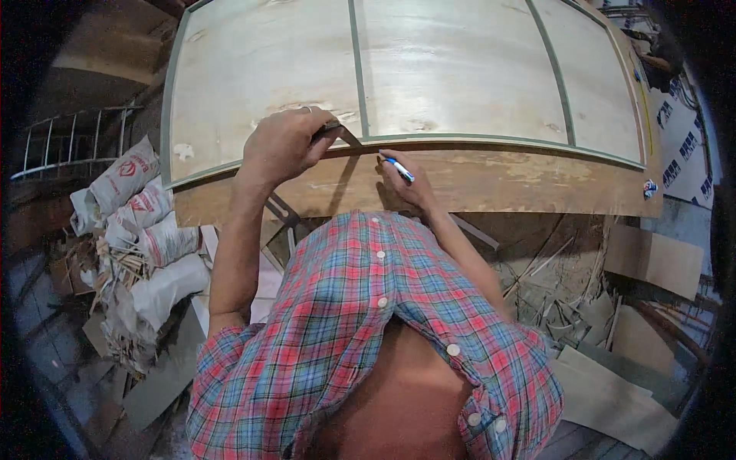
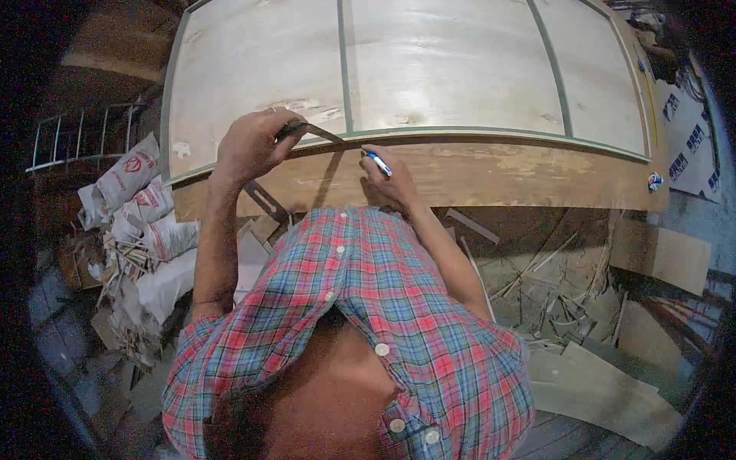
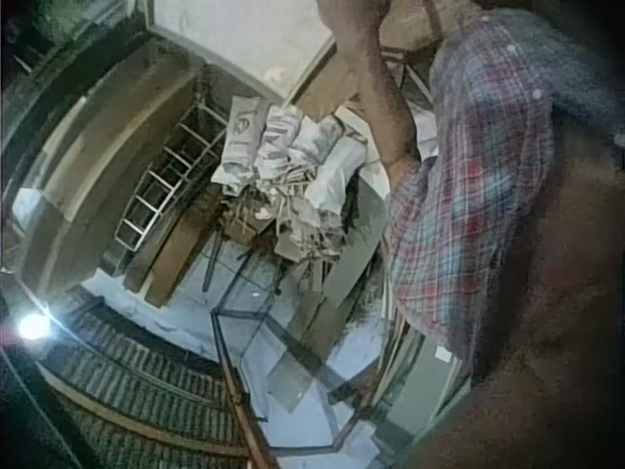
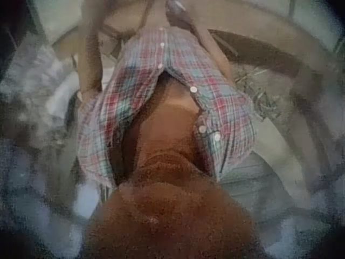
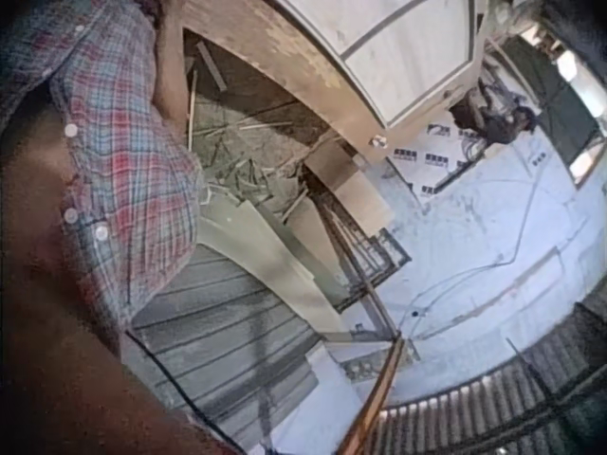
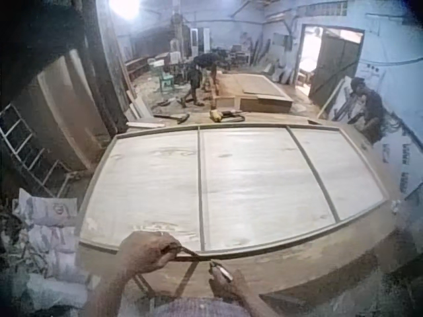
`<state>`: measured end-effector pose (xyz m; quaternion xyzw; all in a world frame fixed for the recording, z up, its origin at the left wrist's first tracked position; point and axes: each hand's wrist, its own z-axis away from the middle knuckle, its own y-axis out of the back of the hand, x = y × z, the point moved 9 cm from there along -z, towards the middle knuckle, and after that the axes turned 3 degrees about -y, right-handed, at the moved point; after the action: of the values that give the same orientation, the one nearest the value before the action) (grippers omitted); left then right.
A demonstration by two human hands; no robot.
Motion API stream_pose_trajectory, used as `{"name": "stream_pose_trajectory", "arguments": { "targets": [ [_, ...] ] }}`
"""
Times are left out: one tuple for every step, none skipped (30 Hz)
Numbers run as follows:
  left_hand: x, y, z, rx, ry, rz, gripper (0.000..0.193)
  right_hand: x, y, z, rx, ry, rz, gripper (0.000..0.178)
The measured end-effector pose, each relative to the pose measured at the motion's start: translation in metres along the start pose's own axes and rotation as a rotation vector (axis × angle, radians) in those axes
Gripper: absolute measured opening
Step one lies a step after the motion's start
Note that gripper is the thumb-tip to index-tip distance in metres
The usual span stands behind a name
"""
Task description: The person attaches border strips to a wooden panel using pliers and a nail gun, then measures and marks the panel using a metal ruler and a pen.
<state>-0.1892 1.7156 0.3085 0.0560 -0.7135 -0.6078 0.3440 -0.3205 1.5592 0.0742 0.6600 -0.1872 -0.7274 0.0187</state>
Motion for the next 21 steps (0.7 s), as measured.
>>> {"name": "stream_pose_trajectory", "arguments": {
  "targets": [
    [-0.002,0.000,0.000,0.000,0.004,-0.010,0.013,0.001,-0.005,-0.002,-0.015,-0.011,0.015,0.034],
    [-0.002,0.000,0.000,-0.003,-0.013,0.004,0.013,0.002,-0.009,-0.003,-0.028,-0.029,0.035,0.035],
    [-0.002,0.000,0.000,-0.012,-0.019,0.014,0.013,0.001,-0.012,-0.004,-0.032,-0.023,0.020,0.035],
    [-0.002,-0.001,-0.001,-0.021,-0.026,0.023,0.013,0.000,-0.014,-0.004,-0.032,-0.027,0.010,0.035],
    [-0.002,0.000,-0.002,-0.024,-0.029,0.017,0.013,-0.001,-0.016,-0.005,-0.037,-0.027,-0.008,0.035],
    [-0.002,0.000,-0.004,-0.028,-0.033,0.011,0.014,-0.001,-0.017,-0.006,-0.035,-0.038,0.025,0.036],
    [0.000,0.000,-0.006,-0.027,-0.042,0.009,0.014,0.000,-0.018,-0.006,-0.041,-0.048,0.050,0.036],
    [0.000,0.000,-0.008,-0.034,-0.041,0.006,0.014,0.000,-0.019,-0.006,-0.041,-0.050,0.070,0.036],
    [0.002,0.000,-0.010,-0.036,-0.044,0.009,0.014,0.001,-0.021,-0.006,-0.048,-0.048,0.072,0.037],
    [0.003,-0.001,-0.011,-0.037,-0.046,0.013,0.013,0.002,-0.022,-0.005,-0.049,-0.037,0.071,0.037],
    [0.005,0.000,-0.013,-0.032,-0.060,0.011,0.013,0.002,-0.023,-0.005,-0.051,-0.023,0.070,0.037],
    [0.007,0.001,-0.014,-0.026,-0.071,0.009,0.013,0.002,-0.023,-0.005,-0.039,-0.001,0.077,0.038],
    [0.007,0.000,-0.014,-0.026,-0.065,0.003,0.013,0.002,-0.022,-0.004,-0.030,0.020,0.085,0.039],
    [0.007,0.000,-0.015,-0.032,-0.061,-0.001,0.013,0.004,-0.023,-0.004,-0.035,0.015,0.099,0.039],
    [0.006,-0.001,-0.014,-0.043,-0.038,-0.011,0.013,0.003,-0.023,-0.004,-0.034,0.031,0.102,0.040],
    [0.004,-0.002,-0.014,-0.052,-0.014,-0.024,0.013,0.004,-0.024,-0.004,-0.047,0.022,0.112,0.040],
    [0.004,-0.003,-0.013,-0.060,-0.002,-0.020,0.013,0.005,-0.025,-0.004,-0.059,0.013,0.123,0.040],
    [0.004,-0.003,-0.013,-0.063,0.009,-0.019,0.013,0.005,-0.025,-0.005,-0.065,0.010,0.123,0.040],
    [0.005,-0.003,-0.014,-0.055,0.005,-0.012,0.013,0.004,-0.025,-0.005,-0.069,0.007,0.125,0.040],
    [0.004,-0.004,-0.014,-0.068,0.012,-0.023,0.013,0.004,-0.025,-0.006,-0.073,0.010,0.124,0.041],
    [0.005,-0.004,-0.015,-0.071,0.005,-0.028,0.013,0.001,-0.024,-0.006,-0.063,0.029,0.133,0.040]
  ]
}}
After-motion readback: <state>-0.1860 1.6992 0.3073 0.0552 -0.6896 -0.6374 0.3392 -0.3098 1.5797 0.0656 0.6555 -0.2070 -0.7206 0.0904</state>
